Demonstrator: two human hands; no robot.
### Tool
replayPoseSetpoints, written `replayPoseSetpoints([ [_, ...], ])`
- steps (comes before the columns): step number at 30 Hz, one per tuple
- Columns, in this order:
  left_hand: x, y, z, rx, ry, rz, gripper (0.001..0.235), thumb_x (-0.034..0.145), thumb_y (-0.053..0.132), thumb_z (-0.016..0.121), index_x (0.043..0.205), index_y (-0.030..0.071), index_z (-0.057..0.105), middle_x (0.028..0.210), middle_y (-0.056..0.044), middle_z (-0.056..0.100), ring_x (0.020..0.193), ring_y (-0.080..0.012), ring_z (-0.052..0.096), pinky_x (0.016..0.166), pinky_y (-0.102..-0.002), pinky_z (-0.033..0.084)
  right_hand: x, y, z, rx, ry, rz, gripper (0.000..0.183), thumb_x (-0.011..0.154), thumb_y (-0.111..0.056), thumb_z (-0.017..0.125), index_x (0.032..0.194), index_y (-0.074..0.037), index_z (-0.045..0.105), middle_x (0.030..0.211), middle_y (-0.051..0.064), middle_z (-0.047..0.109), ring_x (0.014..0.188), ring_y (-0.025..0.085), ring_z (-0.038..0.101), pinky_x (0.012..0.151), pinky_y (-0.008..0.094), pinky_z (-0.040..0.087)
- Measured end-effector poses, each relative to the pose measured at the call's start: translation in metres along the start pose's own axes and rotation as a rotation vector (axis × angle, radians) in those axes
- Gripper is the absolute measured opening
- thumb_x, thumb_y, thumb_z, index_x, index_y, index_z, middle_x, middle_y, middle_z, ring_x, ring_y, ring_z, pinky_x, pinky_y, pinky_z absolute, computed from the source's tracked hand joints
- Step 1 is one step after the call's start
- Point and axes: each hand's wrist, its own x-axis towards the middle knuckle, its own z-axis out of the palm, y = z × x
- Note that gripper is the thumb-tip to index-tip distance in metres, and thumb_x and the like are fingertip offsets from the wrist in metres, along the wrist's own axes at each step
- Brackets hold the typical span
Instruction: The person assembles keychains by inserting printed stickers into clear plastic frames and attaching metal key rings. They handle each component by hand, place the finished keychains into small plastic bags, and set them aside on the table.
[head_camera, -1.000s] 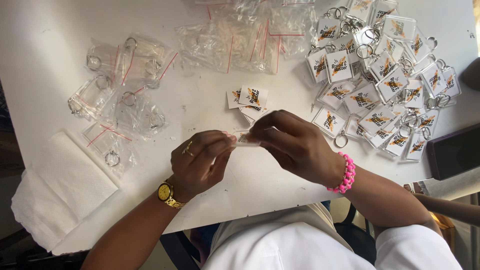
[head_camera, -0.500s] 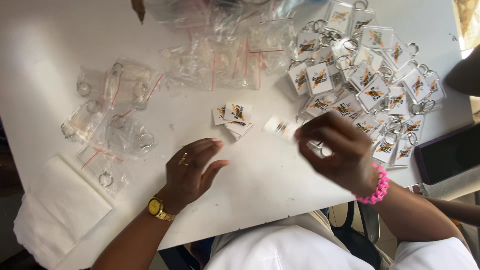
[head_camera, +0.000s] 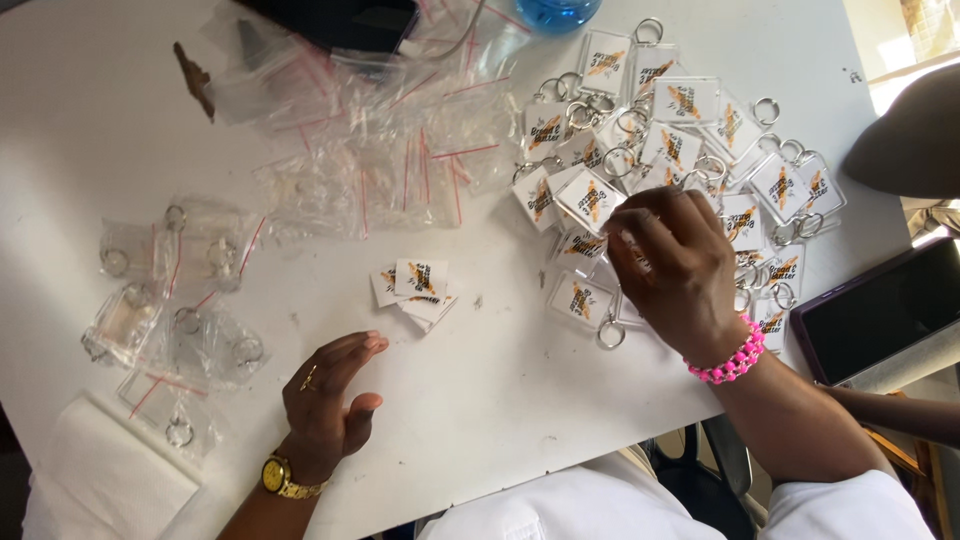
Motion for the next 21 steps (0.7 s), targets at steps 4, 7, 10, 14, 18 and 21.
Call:
replayPoseSetpoints([
  [4,-0.003,-0.005,0.002,0.002,-0.025,-0.031,0.046,0.11,0.035,0.037,0.129,-0.002,0.057,0.115,-0.015,0.074,0.107,-0.0334,0.075,0.09,-0.039,0.063,0.0,0.005,-0.003,0.028,-0.023,0.054,0.008,0.102,0.006,0.069,0.102,-0.002,0.068,0.104,0.016,0.066,0.09,0.031,0.062,0.081,0.042,0.047],
  [7,-0.006,-0.008,0.004,-0.03,-0.029,-0.067,0.046,0.11,0.035,0.037,0.127,-0.003,0.057,0.114,-0.018,0.073,0.105,-0.035,0.075,0.091,-0.04,0.064,0.0,0.01,-0.005,0.007,-0.051,0.065,0.003,0.103,-0.003,0.072,0.104,-0.002,0.069,0.105,0.014,0.067,0.088,0.03,0.059,0.08,0.042,0.044],
  [10,-0.01,-0.01,0.004,-0.034,-0.032,-0.116,0.046,0.11,0.036,0.037,0.127,-0.001,0.057,0.113,-0.017,0.074,0.106,-0.034,0.075,0.091,-0.039,0.064,0.0,0.012,-0.005,0.011,-0.069,0.073,0.009,0.102,-0.01,0.074,0.107,-0.003,0.071,0.105,0.015,0.067,0.089,0.031,0.06,0.08,0.042,0.044],
  [14,-0.01,-0.011,0.003,-0.013,-0.049,-0.131,0.047,0.11,0.037,0.035,0.128,-0.001,0.057,0.114,-0.016,0.074,0.105,-0.033,0.075,0.091,-0.039,0.063,0.003,0.009,-0.006,0.037,-0.086,0.076,0.011,0.103,-0.012,0.071,0.109,-0.003,0.07,0.105,0.014,0.068,0.089,0.03,0.061,0.08,0.041,0.045],
  [18,-0.009,-0.011,0.003,-0.029,-0.051,-0.134,0.048,0.11,0.037,0.035,0.129,-0.001,0.056,0.115,-0.016,0.074,0.107,-0.0328,0.075,0.092,-0.039,0.063,0.002,0.008,-0.01,0.06,-0.069,0.117,0.009,0.103,-0.012,0.07,0.11,-0.006,0.072,0.106,0.014,0.067,0.088,0.029,0.058,0.079,0.039,0.045],
  [21,-0.009,-0.011,0.005,-0.027,-0.042,-0.13,0.048,0.11,0.037,0.034,0.128,-0.001,0.056,0.113,-0.016,0.074,0.105,-0.0331,0.076,0.09,-0.039,0.063,0.001,0.006,-0.012,0.135,0.09,0.139,0.007,0.097,0.005,0.074,0.096,-0.002,0.072,0.093,0.015,0.068,0.083,0.028,0.063,0.076,0.04,0.046],
])
